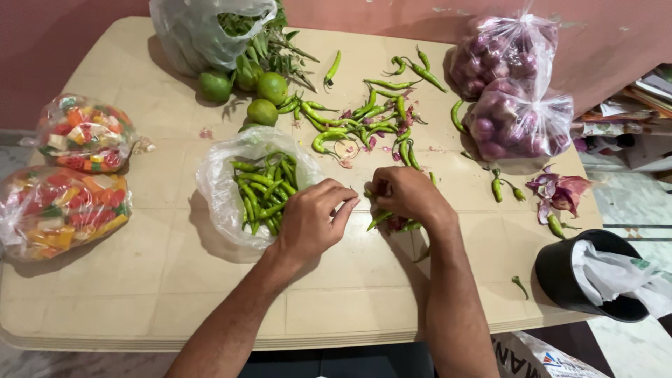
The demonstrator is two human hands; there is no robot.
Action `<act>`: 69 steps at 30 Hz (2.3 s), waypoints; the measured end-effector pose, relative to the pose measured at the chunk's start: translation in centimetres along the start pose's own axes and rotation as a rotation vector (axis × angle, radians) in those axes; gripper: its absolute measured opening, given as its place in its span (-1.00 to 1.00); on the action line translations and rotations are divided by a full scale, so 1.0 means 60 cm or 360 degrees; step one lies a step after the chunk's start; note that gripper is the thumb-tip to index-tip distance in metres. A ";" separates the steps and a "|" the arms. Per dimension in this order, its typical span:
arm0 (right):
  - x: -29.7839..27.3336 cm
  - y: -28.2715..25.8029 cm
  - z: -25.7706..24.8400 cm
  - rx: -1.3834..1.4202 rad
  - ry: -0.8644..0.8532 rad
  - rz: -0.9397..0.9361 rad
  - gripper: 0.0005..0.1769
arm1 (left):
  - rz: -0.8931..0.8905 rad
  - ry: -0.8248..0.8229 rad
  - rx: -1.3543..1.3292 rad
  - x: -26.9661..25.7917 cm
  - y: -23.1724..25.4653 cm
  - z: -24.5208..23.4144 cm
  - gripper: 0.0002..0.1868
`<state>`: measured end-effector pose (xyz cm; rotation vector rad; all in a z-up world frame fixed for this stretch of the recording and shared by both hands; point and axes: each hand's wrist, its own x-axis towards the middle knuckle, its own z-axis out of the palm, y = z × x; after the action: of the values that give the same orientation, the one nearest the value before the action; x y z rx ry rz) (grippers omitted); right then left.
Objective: The person picks up green chilies one by one, removes their stems by hand, places the chilies into a plastic bag, and then ties the bag shut.
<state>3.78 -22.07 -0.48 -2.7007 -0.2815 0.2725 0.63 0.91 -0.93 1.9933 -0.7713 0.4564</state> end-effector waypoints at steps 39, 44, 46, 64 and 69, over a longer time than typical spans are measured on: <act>0.016 -0.002 0.037 0.2054 0.0201 -0.0426 -0.83 | -0.0773 0.0066 -0.1483 -0.014 -0.062 0.049 -0.88; 0.005 -0.030 0.020 0.1939 0.0005 -0.0695 -0.83 | -0.0994 0.0026 -0.1816 -0.016 -0.063 0.058 -0.83; 0.001 -0.032 0.012 0.1757 0.0120 -0.0480 -0.81 | -0.1010 0.0051 -0.1720 -0.018 -0.061 0.057 -0.82; -0.121 0.192 -0.076 -0.0016 0.1261 0.1127 -0.59 | -0.1014 -0.0155 -0.1433 -0.009 -0.004 0.031 -0.87; -0.073 0.080 -0.065 0.0333 0.0283 0.0543 -0.63 | -0.1100 -0.0273 -0.1048 -0.006 0.027 0.026 -0.83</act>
<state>1.24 -28.88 1.65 -2.5308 0.2489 0.1470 -0.73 -0.91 -0.91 1.5379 -0.2336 -0.3448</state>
